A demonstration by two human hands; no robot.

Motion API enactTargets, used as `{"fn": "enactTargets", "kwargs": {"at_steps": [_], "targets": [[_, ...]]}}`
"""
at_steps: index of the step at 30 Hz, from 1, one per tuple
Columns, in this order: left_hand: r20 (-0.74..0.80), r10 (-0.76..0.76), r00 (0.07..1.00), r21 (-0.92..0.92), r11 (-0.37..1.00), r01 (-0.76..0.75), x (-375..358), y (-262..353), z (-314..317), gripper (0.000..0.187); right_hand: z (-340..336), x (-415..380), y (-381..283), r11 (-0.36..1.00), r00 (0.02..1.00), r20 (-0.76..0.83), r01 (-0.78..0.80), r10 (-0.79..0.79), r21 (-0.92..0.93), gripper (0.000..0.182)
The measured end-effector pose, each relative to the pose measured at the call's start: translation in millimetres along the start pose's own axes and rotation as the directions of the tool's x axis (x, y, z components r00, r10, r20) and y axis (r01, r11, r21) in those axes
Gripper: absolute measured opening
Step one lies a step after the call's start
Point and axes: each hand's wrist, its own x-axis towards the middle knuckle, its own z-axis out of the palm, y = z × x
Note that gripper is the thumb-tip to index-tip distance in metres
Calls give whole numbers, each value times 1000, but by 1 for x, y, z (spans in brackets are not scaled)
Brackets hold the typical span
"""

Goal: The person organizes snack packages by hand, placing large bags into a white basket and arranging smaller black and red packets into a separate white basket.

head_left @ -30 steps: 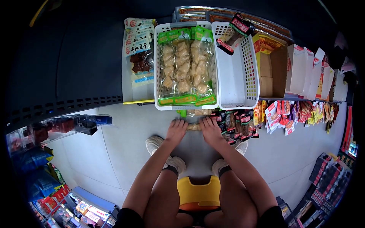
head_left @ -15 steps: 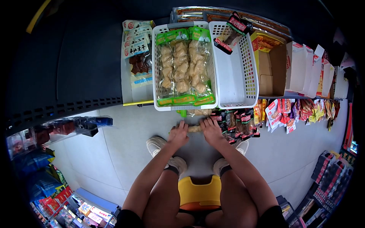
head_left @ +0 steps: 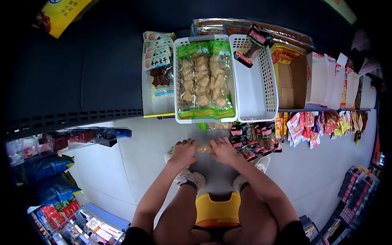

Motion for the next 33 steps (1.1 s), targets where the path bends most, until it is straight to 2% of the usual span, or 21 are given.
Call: {"fn": "enactTargets", "kwargs": {"at_steps": [1, 2, 4, 5, 7, 11, 14, 16, 17, 19, 20, 22, 23, 24, 26, 28, 29, 30, 31, 33], "targets": [[18, 23, 1000, 17, 1000, -23, -4, 0, -6, 30, -3, 0, -3, 990, 999, 45, -25, 19, 141, 41], [14, 22, 1000, 20, 1000, -23, -9, 1, -12, 30, -6, -3, -6, 990, 999, 40, -22, 17, 139, 41], [-12, 90, 996, 81, 993, -89, -19, 6, -24, 28, -35, -7, -21, 874, 971, 218, -192, 102, 447, 35], [-14, 90, 996, 85, 992, -89, -22, 9, -29, 28, -40, -9, -22, 874, 972, 214, -189, 101, 448, 35], [5, 103, 995, 99, 990, -103, -28, 17, -39, 28, -52, -12, -22, 885, 976, 217, -85, -18, 458, 30], [-5, 109, 994, 115, 987, -108, -35, 31, -66, 30, -86, -17, -25, 869, 970, 241, -94, -30, 485, 27], [-72, 84, 994, 73, 994, -79, -39, 42, -98, 36, -106, -23, -26, 870, 966, 258, -119, -9, 478, 28], [-230, 25, 973, -76, 996, -43, -39, 47, -126, 41, -125, -26, -28, 827, 956, 292, -150, -18, 541, 33], [-233, 27, 972, -74, 996, -45, -38, 46, -135, 41, -131, -28, -29, 829, 957, 289, -148, -17, 540, 33], [-389, -65, 919, -468, 873, -136, -36, 41, -150, 39, -139, -28, -29, 684, 981, 193, -164, 34, 711, 30], [-390, -61, 919, -461, 876, -137, -35, 43, -155, 39, -142, -27, -30, 683, 982, 186, -158, 33, 714, 30], [-700, -170, 694, -459, 851, -254, -30, 48, -158, 39, -147, -28, -30, 686, 989, 115, -150, 97, 712, 29], [-707, -241, 664, -535, 797, -280, -28, 51, -156, 39, -149, -30, -30, 684, 988, 113, -152, 101, 713, 29], [-705, -239, 668, -536, 796, -281, -24, 54, -151, 39, -152, -31, -31, 670, 988, 105, -156, 116, 726, 28], [-684, -392, 616, -712, 542, -446, -15, 57, -137, 42, -148, -34, -29, 655, 985, 103, -168, 136, 736, 28], [-637, -411, 652, -758, 484, -436, -12, 63, -123, 43, -137, -36, -28, 513, 981, -12, -90, 193, 854, 31], [-563, -411, 717, -819, 393, -418, -9, 67, -114, 42, -136, -38, -27, 516, 981, -8, -96, 196, 851, 31], [-486, -401, 776, -871, 299, -390, -6, 69, -106, 42, -138, -39, -29, 425, 975, -7, -91, 223, 901, 33], [-456, -346, 820, -883, 293, -368, -4, 70, -99, 43, -140, -40, -30, 328, 969, -2, -82, 249, 941, 37], [-417, -304, 857, -892, 319, -320, -1, 77, -92, 44, -141, -42, -29, 314, 964, 18, -104, 265, 944, 37]]}}
